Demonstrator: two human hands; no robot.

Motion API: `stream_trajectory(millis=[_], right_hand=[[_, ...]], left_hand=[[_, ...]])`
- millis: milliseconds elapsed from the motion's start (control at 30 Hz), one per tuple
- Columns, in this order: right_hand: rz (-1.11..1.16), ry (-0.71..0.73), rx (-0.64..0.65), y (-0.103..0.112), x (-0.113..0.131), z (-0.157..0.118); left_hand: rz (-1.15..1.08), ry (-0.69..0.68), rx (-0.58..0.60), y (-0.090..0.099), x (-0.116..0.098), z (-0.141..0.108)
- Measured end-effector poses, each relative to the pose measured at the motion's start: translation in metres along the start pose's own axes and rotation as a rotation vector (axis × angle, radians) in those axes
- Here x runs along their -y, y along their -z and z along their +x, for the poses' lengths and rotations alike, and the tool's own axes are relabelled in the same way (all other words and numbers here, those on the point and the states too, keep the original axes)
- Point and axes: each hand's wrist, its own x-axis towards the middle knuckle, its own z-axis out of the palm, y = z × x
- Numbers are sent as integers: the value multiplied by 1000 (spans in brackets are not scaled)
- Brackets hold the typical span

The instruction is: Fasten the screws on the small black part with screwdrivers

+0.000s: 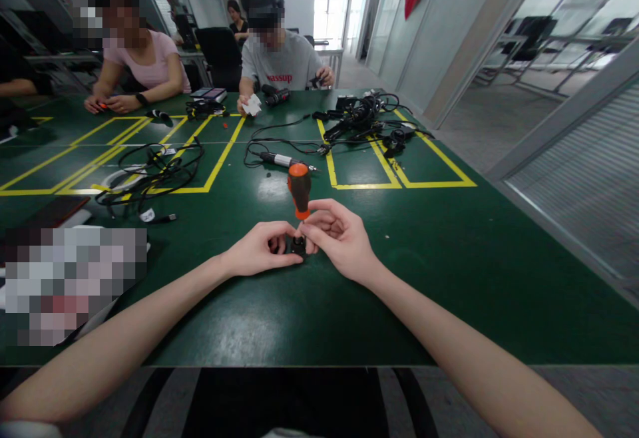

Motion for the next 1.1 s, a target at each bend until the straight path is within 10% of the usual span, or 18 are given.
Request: stream_trajectory(millis=[1100], right_hand=[[-88,37,-42,-1,5,3]], left_hand=[[4,-9,2,0,0,1]])
